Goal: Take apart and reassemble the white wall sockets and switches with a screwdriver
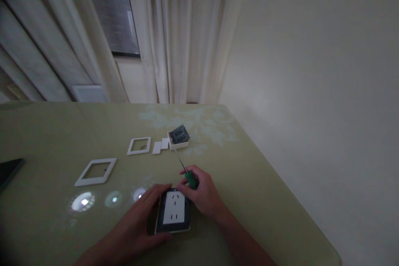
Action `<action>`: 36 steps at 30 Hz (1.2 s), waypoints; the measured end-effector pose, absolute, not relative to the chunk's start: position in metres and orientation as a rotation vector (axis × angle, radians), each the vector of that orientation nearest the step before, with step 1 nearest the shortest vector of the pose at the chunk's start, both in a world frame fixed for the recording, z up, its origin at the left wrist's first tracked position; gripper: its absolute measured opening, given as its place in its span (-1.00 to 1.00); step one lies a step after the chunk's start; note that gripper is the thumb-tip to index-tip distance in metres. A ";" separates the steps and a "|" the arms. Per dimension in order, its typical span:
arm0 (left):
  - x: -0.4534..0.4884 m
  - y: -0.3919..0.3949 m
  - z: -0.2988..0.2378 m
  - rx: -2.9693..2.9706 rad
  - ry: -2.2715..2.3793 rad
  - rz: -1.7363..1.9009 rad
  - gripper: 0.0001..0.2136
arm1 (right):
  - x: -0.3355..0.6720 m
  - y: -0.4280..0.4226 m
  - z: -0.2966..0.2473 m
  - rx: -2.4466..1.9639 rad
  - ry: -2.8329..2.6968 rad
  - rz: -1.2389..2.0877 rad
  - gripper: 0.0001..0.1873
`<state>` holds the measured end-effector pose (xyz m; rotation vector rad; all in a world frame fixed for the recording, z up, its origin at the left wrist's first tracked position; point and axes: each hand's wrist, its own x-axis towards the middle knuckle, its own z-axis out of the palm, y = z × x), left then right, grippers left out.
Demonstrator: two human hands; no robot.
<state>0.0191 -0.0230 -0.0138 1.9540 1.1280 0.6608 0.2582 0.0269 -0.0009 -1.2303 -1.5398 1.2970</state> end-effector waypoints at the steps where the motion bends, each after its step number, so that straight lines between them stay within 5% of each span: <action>1: 0.019 -0.023 -0.015 1.955 1.125 0.665 -0.13 | 0.258 0.028 -0.002 -1.225 -1.523 1.306 -0.55; 13: 0.020 -0.022 -0.008 1.878 1.117 0.676 -0.24 | 0.261 0.025 0.003 -1.227 -1.770 1.086 -0.64; 19: 0.018 -0.020 -0.007 1.846 1.118 0.641 -0.27 | 0.280 0.033 0.013 -1.312 -1.895 1.058 -0.53; 25: 0.019 -0.018 -0.007 1.865 1.096 0.658 -0.24 | 0.294 0.034 0.019 -1.317 -2.118 1.250 -0.16; 36: -0.001 -0.015 -0.010 1.699 1.095 0.598 -0.23 | 0.299 0.033 0.018 -1.221 -2.186 1.371 -0.19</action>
